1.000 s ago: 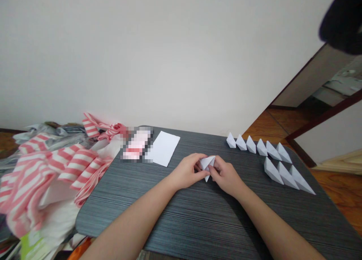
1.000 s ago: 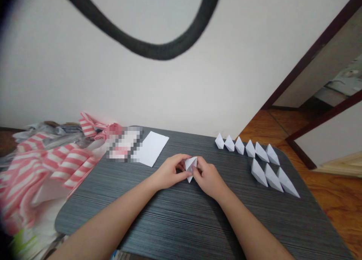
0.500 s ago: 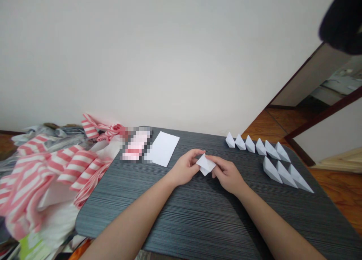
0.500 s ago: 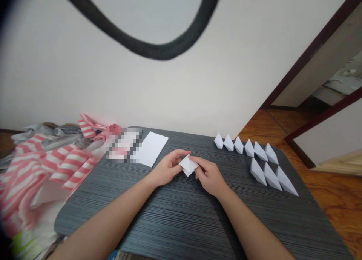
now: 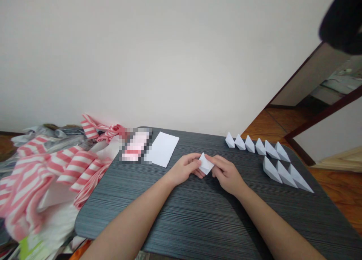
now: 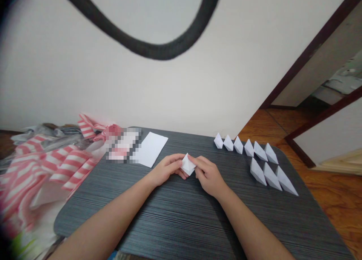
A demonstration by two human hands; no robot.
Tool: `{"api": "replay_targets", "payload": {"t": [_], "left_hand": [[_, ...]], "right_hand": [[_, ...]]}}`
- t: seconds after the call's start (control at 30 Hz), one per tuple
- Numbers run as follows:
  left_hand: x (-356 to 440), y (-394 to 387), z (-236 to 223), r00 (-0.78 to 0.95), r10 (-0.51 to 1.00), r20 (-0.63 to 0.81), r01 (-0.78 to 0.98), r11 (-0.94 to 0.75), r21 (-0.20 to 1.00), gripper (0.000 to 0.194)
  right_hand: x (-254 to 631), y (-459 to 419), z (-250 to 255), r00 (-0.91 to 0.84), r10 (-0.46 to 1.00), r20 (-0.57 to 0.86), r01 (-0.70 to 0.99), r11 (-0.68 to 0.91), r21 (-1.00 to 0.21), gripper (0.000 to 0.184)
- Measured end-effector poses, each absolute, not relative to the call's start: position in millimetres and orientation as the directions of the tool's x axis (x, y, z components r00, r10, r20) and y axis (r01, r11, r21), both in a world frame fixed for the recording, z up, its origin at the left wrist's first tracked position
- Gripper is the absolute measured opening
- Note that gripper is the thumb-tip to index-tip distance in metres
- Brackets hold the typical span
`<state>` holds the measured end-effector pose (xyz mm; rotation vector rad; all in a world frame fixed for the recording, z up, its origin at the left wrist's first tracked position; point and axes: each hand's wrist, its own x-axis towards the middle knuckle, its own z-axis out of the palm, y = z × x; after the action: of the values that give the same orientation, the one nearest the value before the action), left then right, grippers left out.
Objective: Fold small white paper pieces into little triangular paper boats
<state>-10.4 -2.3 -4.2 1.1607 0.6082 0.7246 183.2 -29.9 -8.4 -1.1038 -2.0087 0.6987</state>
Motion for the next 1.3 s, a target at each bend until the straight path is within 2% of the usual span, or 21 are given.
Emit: {"api": "replay_targets", "payload": {"t": [0.23,0.47,0.87,1.3], "left_hand": [[-6,-2,-4,0.599,0.8,-0.035,-0.077,0.101,0.992,0.031],[-8,0,-10,0.589,0.806,-0.06,0.006,0.07,0.998,0.025],[-8,-5,-11,0.632,0.774,-0.041,0.123,-0.049,0.991,0.02],[-8,-6,-11,0.614,0.789,-0.031,0.192,-0.111,0.975,0.029]], "right_hand": [[182,-32,-8,-0.399,0.86,0.319,0.438,0.484,-0.757,0.041],[187,-33,-9,-0.333,0.922,0.199,0.353,0.318,-0.88,0.038],[182,-28,-14,-0.3,0.946,0.12,0.499,0.263,-0.826,0.019],[178,-28,-9,-0.29,0.949,0.127,0.507,0.265,-0.82,0.018]]}}
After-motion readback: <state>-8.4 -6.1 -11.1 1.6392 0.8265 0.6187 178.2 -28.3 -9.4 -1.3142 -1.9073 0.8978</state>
